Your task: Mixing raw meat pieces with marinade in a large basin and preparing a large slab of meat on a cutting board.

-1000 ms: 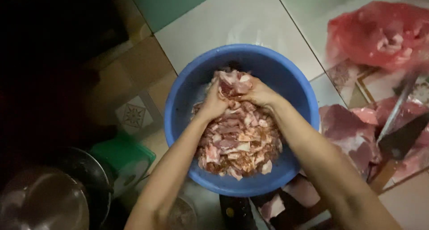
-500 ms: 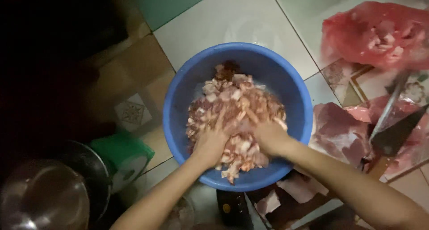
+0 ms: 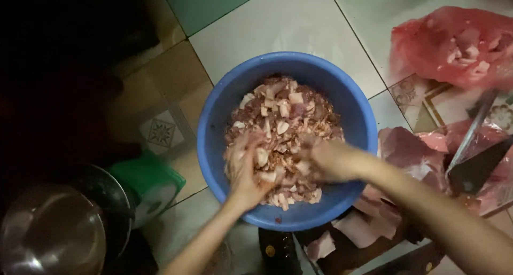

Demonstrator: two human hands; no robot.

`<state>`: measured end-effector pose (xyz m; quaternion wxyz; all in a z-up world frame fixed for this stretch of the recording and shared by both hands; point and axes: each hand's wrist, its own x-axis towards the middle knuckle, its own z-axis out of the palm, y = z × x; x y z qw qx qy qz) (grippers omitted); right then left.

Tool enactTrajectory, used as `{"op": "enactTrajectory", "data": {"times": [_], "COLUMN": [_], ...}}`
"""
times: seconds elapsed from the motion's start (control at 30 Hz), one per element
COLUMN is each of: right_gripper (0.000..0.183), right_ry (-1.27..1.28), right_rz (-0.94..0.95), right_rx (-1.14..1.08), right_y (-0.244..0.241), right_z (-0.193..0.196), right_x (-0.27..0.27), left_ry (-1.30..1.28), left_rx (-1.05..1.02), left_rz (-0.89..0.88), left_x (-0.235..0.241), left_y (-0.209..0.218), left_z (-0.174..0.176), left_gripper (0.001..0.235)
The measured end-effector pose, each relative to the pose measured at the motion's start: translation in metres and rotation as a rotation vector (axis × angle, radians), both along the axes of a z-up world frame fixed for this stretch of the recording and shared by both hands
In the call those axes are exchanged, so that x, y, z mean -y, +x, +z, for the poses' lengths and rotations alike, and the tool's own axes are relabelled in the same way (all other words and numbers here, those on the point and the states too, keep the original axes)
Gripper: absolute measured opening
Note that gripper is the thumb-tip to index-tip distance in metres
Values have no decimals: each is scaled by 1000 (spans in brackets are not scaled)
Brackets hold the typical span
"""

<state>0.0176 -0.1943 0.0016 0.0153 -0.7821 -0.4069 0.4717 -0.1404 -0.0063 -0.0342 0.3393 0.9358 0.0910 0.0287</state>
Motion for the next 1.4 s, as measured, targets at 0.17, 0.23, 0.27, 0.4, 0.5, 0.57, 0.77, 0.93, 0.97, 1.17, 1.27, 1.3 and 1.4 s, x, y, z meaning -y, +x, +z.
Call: {"op": "enactTrajectory", "data": {"times": [0.17,0.23,0.27,0.4,0.5,0.57,0.77,0.93,0.97,1.17,1.27,1.3,1.4], "right_gripper": [77,78,86,103,90,70,27,42,49,67,72,74,57], "right_ry": [232,412,364,313,680,630,329,557,573,264,446,607,712], "right_rz": [-209,-262,-320,-293,-633,-761,-541,-431,-448,-910,-849,-811,-995], "right_rx": [215,211,32,-171,-493,-435,67,-24,-13,-292,-507,-678,-737], "right_y": [91,109,103,77,44,20,-8,67,82,34,1,-8,-21], "right_z": [-61,-99,-106,-131,-107,-84,-34,-57,-78,-97,-104,-106,-80], "right_x": [-58,-88,-105,-120,-80,-59,-66,-73,-54,-10,-14,-14,-17], "left_ry": [-941,-779,-598,-688,-926,-623,-429,-724,-746,-964,-988,-1038,-538], "left_rx": [-492,-416,-214,-207,97,155,-302,-218,-347,-574,-438,-358,-40], "left_rz": [652,613,514,300,259,349,342,314,496,451,263,237,127], "left_x": [4,-5,-13,-38,-31,-20,-23,-52,-48,10,12,12,9], "left_y": [-3,25,36,50,42,34,70,53,39,11,16,15,23], "left_z": [-79,-104,-112,-186,-172,-186,-40,-74,-88,-108,-128,-144,-93], "left_gripper": [142,139,139,57,36,48,50,63,66,71,41,40,30]}}
